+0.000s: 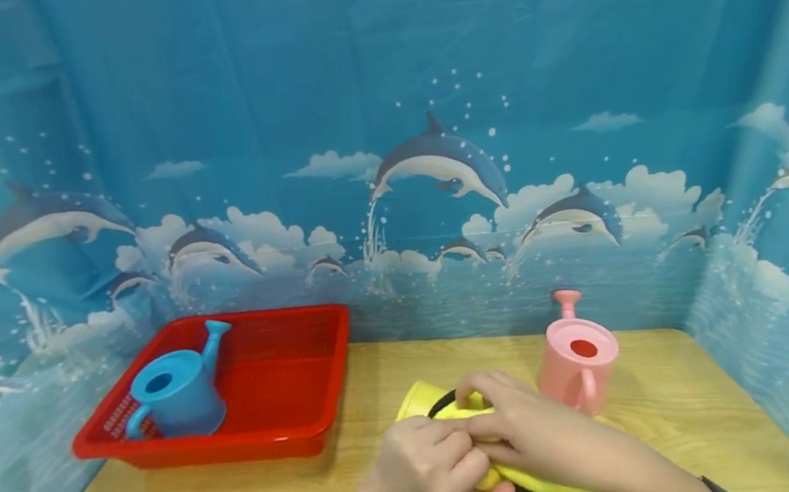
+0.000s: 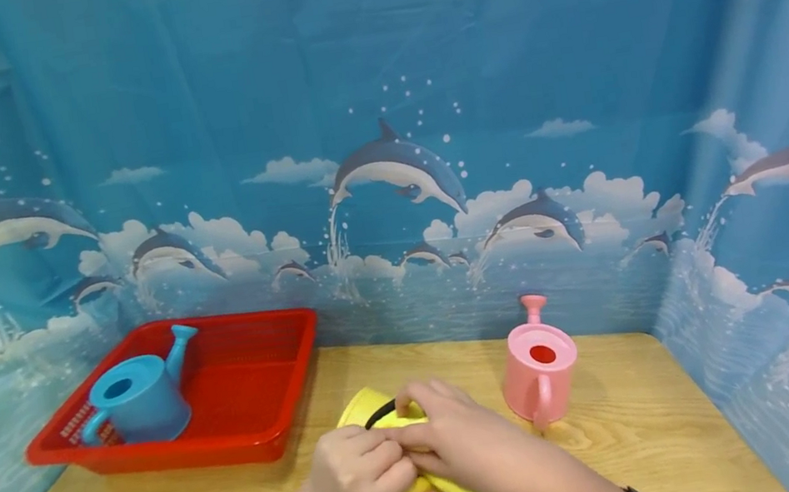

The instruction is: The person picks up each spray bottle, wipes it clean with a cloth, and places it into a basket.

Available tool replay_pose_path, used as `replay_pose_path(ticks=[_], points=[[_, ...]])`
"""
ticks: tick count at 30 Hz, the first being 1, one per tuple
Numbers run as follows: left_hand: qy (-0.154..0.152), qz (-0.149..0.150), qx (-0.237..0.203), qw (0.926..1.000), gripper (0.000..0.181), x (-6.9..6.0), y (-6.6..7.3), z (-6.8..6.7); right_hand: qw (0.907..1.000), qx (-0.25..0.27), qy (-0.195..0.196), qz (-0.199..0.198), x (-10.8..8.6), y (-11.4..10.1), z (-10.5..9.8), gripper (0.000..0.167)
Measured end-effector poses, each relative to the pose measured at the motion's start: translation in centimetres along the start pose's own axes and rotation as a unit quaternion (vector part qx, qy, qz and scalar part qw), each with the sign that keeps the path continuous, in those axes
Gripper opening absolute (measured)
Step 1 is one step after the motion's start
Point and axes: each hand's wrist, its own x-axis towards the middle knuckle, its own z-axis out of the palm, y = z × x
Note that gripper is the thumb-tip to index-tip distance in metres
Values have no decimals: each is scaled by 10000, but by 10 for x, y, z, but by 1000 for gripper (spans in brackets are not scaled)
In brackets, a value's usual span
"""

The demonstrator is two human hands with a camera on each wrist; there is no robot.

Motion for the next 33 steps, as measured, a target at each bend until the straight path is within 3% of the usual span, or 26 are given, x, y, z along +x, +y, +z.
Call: replay_pose_path(ticks=[3,8,11,15,19,33], points=[[-7,-15,77,10000,44,-1,-3,-5,9998,141,68,-78,-10,-1,-3,23],[-64,-115,94,9999,43,2,-3,-11,9966,823,21,-50,-31,-2,-7,34],[-19,-24,178,9998,43,7,-4,-11,9977,661,125,-97,-33,0,-8,33],[252,218,427,9985,45,11,-8,-9,9994,328,124,-46,-23,1,-9,30],[384,290,552,9973,46,11,-8,-8,9991,415,4,78,-11,2,-6,29],[647,376,140,9971,46,7,-3,0,9967,664,-403,229,33,11,10,30]])
